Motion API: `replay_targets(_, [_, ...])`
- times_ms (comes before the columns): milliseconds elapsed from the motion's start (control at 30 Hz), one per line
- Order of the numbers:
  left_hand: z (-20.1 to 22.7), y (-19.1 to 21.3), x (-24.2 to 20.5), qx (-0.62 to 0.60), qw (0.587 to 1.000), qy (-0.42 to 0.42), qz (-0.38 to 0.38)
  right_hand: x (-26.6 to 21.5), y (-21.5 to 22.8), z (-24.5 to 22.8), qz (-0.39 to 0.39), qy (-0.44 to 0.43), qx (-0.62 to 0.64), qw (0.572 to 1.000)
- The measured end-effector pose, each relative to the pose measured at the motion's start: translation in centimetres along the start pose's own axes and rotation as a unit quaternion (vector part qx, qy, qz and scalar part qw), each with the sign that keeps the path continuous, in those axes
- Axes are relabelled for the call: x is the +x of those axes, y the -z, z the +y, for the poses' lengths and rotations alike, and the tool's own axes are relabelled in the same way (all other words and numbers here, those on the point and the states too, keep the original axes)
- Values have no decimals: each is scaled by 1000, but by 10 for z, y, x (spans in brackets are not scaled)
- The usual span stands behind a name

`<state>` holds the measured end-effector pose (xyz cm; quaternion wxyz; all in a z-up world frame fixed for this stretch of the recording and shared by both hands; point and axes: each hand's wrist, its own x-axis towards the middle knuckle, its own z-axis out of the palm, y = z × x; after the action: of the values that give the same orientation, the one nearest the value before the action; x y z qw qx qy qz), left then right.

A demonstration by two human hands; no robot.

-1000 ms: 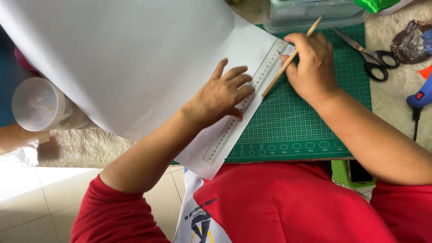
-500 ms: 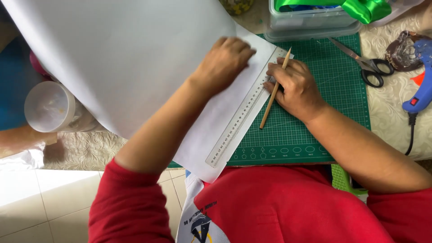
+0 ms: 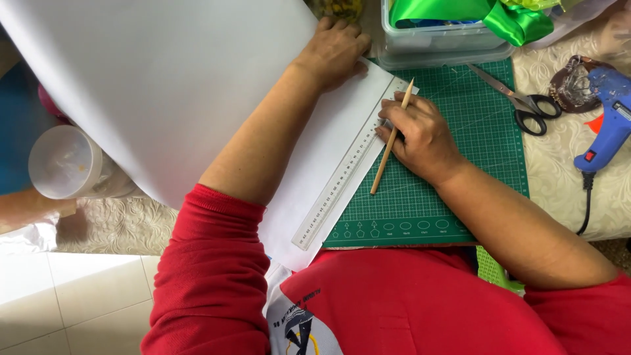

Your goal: Measuring, marking, and folding white and patterned paper on a cutting mat in a workshop environment.

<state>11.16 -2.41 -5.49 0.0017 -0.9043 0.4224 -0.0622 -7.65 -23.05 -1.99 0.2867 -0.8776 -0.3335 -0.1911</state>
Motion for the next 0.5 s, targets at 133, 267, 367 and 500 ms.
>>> replay_targets(133, [-6, 1, 0, -8, 999, -11, 29, 0, -3, 0, -9, 10, 18, 1000])
replay_targets(267, [-22, 0, -9, 23, 999, -20, 45, 1, -11, -1, -13, 19, 35, 999])
replay_targets(367, [-31, 17, -20, 14, 1000, -13, 20, 7, -16, -1, -14, 46, 54, 997])
replay_targets(500, [-62, 13, -29, 53, 996, -10, 66, 21, -18, 5, -47, 65, 92, 992])
